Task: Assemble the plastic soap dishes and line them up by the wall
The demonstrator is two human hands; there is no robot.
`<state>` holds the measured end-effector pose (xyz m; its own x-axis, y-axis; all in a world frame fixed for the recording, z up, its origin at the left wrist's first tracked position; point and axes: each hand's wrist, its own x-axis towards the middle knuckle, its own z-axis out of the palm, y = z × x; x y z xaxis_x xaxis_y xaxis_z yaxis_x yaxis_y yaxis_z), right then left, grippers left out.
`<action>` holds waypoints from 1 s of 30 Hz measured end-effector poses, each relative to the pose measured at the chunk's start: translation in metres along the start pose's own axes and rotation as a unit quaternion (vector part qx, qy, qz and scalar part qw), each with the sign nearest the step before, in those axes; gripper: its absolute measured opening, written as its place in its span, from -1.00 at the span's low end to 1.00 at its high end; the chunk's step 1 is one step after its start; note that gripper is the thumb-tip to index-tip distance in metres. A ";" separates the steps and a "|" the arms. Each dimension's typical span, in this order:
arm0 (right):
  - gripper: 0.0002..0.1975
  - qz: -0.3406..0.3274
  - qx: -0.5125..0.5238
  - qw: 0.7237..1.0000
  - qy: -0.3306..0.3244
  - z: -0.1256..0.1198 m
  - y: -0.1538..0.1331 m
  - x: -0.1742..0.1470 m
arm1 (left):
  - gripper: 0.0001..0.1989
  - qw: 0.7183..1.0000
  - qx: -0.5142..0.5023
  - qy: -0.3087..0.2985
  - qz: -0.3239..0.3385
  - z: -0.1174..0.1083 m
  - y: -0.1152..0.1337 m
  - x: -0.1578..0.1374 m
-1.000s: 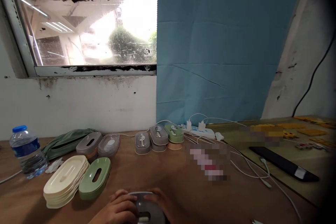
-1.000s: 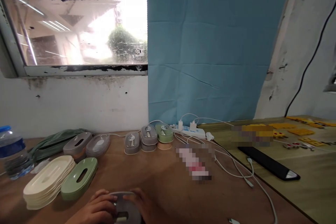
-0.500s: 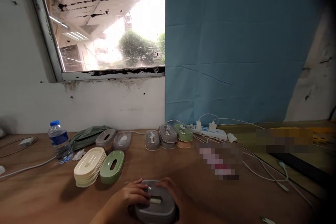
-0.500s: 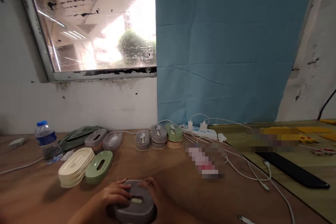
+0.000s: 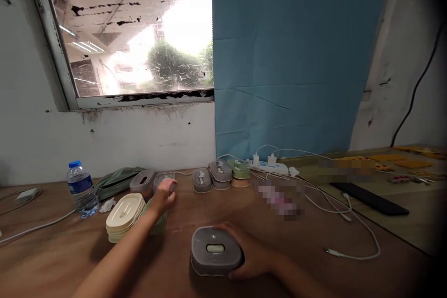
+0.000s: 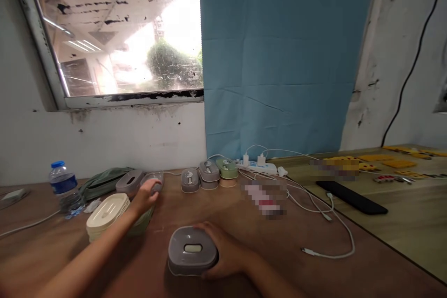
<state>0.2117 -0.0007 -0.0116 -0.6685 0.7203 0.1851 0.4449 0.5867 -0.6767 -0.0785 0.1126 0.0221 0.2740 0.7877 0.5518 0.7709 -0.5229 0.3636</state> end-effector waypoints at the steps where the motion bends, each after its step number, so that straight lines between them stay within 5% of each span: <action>1: -0.09 0.000 0.000 1.000 0.002 0.000 0.002 0.001 | -0.63 1.000 0.006 0.005 -0.011 0.000 -0.014 0.012; 8: -0.06 0.009 0.008 1.000 -0.008 -0.003 0.002 0.000 | -0.75 0.998 -0.017 -0.025 -0.057 -0.002 -0.063 0.039; 19: -0.09 -0.003 -0.007 1.000 -0.013 -0.001 0.014 0.000 | -0.84 0.992 -0.065 0.080 -0.071 0.009 -0.036 0.021; 30: -0.06 0.019 -0.009 0.999 -0.025 -0.002 0.013 -0.003 | -0.87 0.995 -0.097 -0.022 -0.021 0.000 -0.051 0.029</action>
<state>0.2203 0.0056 -0.0199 -0.6798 0.7230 0.1231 0.4812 0.5664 -0.6690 -0.1101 0.1619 0.0198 0.2728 0.8215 0.5007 0.6577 -0.5391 0.5261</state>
